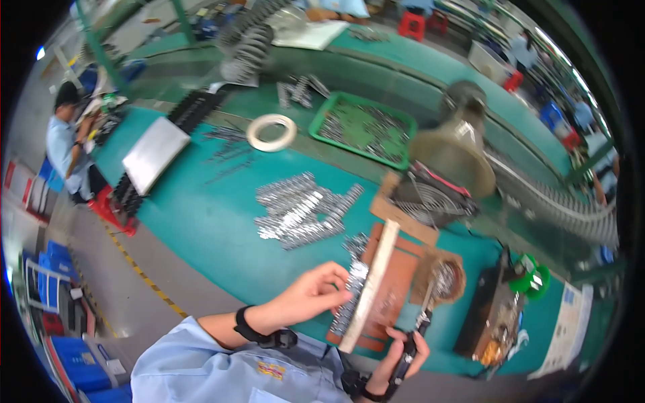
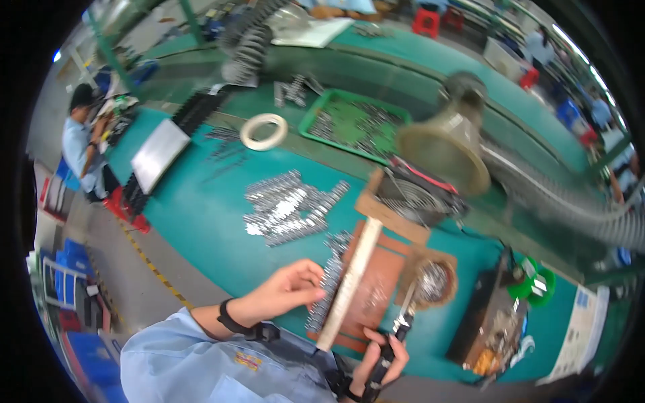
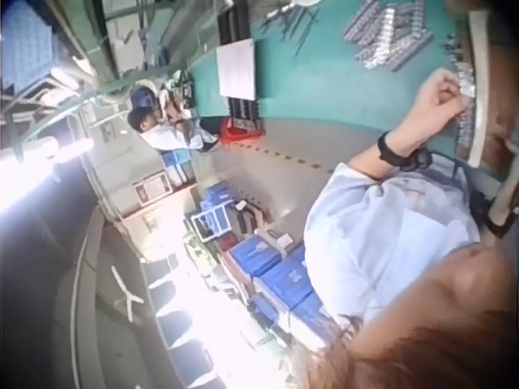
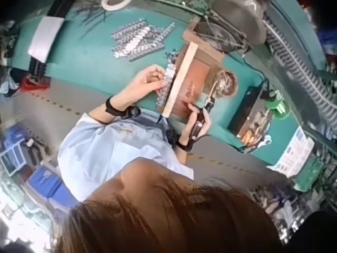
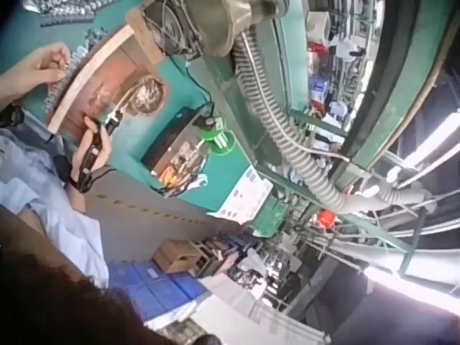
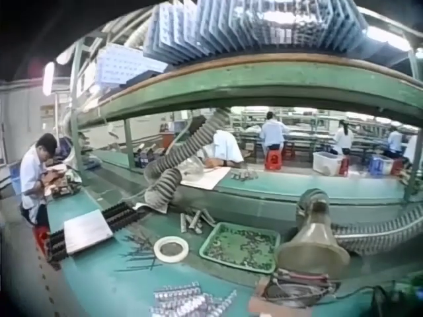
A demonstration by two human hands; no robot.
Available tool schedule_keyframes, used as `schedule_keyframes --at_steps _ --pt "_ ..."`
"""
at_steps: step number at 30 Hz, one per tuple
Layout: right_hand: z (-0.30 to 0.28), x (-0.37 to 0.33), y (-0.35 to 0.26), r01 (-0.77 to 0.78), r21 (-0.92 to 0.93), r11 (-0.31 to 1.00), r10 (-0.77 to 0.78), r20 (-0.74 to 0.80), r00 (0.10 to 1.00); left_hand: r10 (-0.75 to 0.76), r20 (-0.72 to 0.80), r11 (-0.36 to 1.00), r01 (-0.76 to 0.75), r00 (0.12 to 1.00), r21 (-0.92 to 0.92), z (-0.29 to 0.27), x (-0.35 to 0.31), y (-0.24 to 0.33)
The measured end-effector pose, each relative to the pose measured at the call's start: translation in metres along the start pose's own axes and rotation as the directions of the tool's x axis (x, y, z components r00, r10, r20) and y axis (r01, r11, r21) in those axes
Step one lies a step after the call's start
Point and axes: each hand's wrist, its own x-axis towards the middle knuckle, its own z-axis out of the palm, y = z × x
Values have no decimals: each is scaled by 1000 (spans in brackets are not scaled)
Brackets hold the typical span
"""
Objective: Soldering electronic components onto a PCB strip at a workbench.
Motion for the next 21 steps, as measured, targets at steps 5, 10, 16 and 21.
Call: schedule_keyframes --at_steps 5,10,16,21 --pt "10 21 30 98 39 994 -102 93 990 -24 -62 1000 24 998 -1 -5 22 -12" --pt "5 31 45 84 58 995 -90 112 990 -31 -88 998 37 996 60 2 37 -19" --pt "6 35 47 99 104 990 -112 124 986 -54 -125 993 66 991 94 8 43 -17" --pt "5 41 49 156 78 985 -166 140 976 -47 -113 993 59 992 104 9 44 -22"
